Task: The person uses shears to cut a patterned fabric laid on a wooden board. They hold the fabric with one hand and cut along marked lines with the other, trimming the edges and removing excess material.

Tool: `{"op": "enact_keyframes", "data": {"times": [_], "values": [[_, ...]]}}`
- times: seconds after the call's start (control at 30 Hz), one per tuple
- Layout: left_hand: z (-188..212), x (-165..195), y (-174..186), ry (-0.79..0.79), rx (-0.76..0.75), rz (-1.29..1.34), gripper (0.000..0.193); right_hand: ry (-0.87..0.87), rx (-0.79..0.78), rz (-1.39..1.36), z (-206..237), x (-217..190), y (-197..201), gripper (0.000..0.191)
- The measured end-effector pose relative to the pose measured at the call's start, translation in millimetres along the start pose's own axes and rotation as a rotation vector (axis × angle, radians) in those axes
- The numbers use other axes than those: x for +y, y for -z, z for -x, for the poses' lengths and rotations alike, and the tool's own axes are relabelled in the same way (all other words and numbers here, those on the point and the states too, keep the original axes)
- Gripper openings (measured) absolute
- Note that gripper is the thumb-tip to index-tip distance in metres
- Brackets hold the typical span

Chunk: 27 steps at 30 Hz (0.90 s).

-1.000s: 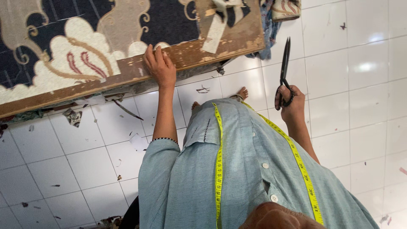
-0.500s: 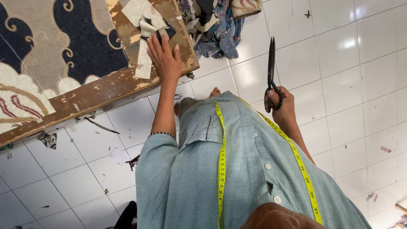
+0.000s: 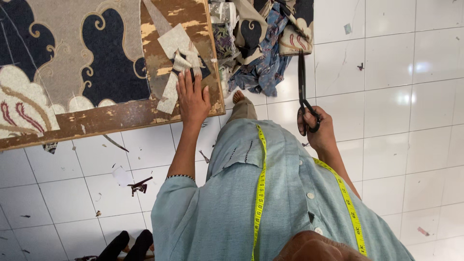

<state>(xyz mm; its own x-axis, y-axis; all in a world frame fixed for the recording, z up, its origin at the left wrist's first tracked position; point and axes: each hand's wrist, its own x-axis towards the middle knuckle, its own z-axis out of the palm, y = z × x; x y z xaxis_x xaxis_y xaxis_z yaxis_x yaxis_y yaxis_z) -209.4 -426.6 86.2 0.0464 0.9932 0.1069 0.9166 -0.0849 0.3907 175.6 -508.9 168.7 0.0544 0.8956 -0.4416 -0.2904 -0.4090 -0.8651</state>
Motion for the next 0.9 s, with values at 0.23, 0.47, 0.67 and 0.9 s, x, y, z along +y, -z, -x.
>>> {"op": "enact_keyframes", "data": {"times": [0.23, 0.47, 0.67, 0.9], "values": [[11.9, 4.7, 2.4, 0.006, 0.006, -0.023, 0.046, -0.034, -0.059, 0.095, -56.3, -32.5, 1.4, 0.019], [-9.6, 27.2, -10.7, 0.039, 0.031, 0.007, 0.046, -0.026, -0.128, 0.061, -138.9, -77.9, 7.2, 0.021], [-17.9, 33.0, -17.7, 0.076, 0.028, 0.004, 0.045, -0.069, -0.27, 0.161, -200.3, -86.6, -10.0, 0.022], [-23.2, 37.5, -21.7, 0.091, 0.043, -0.024, 0.045, -0.13, -0.477, 0.187, -286.2, -95.6, -59.6, 0.019]]}}
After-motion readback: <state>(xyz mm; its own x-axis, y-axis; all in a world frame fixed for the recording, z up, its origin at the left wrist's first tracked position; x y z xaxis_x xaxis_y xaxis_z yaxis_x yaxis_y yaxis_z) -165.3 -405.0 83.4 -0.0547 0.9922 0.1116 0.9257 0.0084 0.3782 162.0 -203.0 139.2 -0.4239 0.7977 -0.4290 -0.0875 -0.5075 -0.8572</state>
